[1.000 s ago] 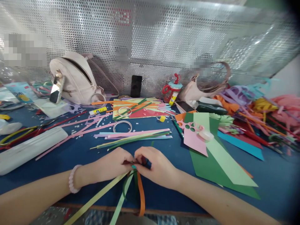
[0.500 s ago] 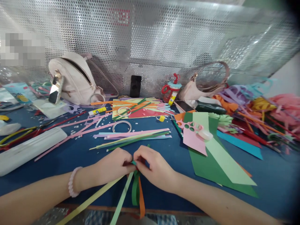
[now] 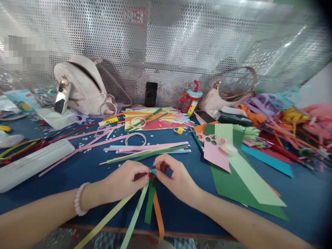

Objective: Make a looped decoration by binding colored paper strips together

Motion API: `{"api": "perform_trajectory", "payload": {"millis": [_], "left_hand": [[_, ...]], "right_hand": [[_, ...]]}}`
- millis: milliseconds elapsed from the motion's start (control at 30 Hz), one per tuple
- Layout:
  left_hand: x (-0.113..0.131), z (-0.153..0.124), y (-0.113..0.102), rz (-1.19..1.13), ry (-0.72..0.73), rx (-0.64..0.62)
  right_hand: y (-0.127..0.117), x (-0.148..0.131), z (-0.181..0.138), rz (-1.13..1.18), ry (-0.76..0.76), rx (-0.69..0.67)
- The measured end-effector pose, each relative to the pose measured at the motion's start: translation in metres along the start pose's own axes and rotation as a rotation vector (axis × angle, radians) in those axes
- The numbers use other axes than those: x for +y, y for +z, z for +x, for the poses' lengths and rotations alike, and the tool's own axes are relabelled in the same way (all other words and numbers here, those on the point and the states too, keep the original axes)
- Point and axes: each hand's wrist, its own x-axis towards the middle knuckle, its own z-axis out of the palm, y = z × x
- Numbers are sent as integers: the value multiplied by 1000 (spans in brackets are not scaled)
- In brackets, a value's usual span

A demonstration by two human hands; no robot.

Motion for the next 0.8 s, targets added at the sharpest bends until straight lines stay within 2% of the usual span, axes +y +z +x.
{"api": "perform_trajectory", "payload": {"millis": [100, 167, 300, 467, 800], "left_hand": [[0, 0, 0, 24, -3, 14], [-1, -1, 0, 45, -5, 19], [0, -2, 0, 67, -7, 10], [0, -3, 1, 96, 20, -14], [0, -3, 2, 98, 57, -14]], "right_hand": [[-2, 1, -1, -134, -225, 6], [-3, 3, -1, -206, -300, 16], [-3, 7, -1, -331, -367, 48], [-5, 7, 1, -400, -451, 16], [-6, 8, 1, -403, -474, -22]]}}
